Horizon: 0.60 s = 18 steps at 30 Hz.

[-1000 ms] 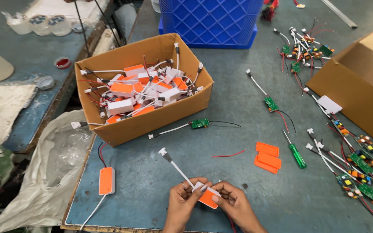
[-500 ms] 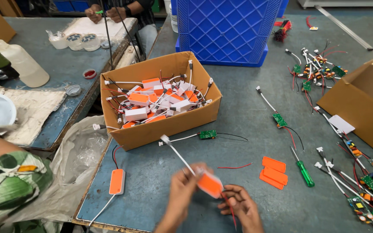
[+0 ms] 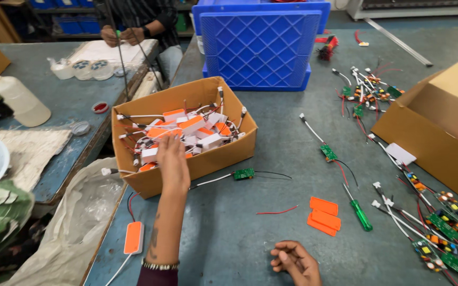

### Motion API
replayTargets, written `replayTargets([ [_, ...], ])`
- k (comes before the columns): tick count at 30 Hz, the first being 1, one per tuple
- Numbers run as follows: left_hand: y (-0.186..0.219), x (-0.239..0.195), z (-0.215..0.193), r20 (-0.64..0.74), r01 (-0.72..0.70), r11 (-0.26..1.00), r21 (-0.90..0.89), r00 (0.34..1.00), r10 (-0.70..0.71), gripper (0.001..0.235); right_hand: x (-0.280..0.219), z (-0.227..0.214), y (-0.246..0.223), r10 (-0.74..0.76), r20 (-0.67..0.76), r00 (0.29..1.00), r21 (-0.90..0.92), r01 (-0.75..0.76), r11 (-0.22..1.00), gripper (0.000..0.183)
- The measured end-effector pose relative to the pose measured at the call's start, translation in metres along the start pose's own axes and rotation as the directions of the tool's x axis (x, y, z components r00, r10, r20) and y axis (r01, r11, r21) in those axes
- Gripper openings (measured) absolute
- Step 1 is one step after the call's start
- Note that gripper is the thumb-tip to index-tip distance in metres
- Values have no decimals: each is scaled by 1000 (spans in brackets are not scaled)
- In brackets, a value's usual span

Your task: The person assembles small electronic devices by placing circuit boards into white plastic housings, connecting wires, and closing orange covers. Completed units are placed into a cardboard box. The person repeats this process for multiple units.

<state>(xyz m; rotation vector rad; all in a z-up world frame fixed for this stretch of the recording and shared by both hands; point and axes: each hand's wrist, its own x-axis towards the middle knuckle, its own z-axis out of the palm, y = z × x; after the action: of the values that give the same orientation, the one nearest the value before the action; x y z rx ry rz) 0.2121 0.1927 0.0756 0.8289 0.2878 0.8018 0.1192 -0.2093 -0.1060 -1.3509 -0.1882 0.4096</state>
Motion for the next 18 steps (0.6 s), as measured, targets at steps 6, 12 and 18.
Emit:
replayTargets([
  [6,17,-76,-4,87,-81,986,147,994,68,26,-16,16,-18,-47,11,999,-9,47,999,18],
  [12,-12,-141,-27,206,1,865,501,971,-120,24,-23,0,-101,-362,-125,924,-584,226,779,16],
  [18,-37,-185,-12,573,-467,449,762,810,-129,19,10,-20,-170,-567,113,816,-946,263,190,57],
])
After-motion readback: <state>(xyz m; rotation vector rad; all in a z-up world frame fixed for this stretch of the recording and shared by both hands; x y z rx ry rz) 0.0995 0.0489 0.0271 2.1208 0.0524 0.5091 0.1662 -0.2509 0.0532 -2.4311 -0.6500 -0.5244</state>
